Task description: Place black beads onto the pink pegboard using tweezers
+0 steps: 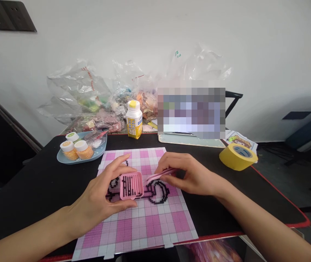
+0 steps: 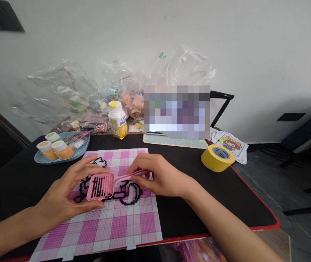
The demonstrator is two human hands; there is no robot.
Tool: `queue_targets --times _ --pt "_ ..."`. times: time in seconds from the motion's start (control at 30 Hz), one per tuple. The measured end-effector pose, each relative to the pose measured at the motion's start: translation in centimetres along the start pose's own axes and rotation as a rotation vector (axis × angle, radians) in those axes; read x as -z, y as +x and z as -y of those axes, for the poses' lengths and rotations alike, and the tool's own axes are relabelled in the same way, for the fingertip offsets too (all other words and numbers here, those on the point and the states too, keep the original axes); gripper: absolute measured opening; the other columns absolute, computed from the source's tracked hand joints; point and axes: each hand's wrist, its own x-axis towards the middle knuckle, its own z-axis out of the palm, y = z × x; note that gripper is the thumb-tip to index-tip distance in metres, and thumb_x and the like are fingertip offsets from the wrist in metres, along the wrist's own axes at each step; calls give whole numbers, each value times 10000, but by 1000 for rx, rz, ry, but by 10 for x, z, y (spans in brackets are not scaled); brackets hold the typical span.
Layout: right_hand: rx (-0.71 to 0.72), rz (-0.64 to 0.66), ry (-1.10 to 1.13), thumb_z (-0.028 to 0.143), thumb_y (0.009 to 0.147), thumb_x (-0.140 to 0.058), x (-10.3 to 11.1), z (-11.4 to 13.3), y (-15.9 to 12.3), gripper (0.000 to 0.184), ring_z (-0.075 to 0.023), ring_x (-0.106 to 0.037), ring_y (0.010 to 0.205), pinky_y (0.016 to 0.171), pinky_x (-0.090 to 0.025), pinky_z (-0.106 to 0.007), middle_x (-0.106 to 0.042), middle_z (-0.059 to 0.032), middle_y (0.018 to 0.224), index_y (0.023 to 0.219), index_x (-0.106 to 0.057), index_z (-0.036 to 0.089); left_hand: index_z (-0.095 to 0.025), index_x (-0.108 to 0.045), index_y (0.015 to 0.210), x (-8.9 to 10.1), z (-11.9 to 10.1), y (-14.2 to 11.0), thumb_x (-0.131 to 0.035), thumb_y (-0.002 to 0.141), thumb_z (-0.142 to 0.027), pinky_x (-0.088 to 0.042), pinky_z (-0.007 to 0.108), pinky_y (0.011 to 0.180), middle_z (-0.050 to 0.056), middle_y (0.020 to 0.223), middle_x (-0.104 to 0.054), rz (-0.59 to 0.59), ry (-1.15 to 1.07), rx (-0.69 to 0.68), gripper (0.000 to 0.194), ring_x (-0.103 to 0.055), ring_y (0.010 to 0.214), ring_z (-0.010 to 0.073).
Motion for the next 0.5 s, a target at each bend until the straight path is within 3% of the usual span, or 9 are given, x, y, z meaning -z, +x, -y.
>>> queue_targets --times 0.2,0.5 --pt "48 48 -9 143 985 -577 -15 5 0 155 -153 -648 849 759 -564 -282 -670 -85 989 1072 -703 169 -498 -281 1523 1 -1 0 -785 828 -548 -586 434 950 -2 1246 -758 17 24 -21 860 -698 1193 297" --pt "83 16 -63 155 990 -575 -16 1 -1 145 -153 -644 822 729 -558 -274 -669 -82 968 1063 -699 167 -463 -313 1536 1 -1 0 -798 827 -519 -629 416 888 27 1234 -766 8 30 -25 861 -716 1172 312"
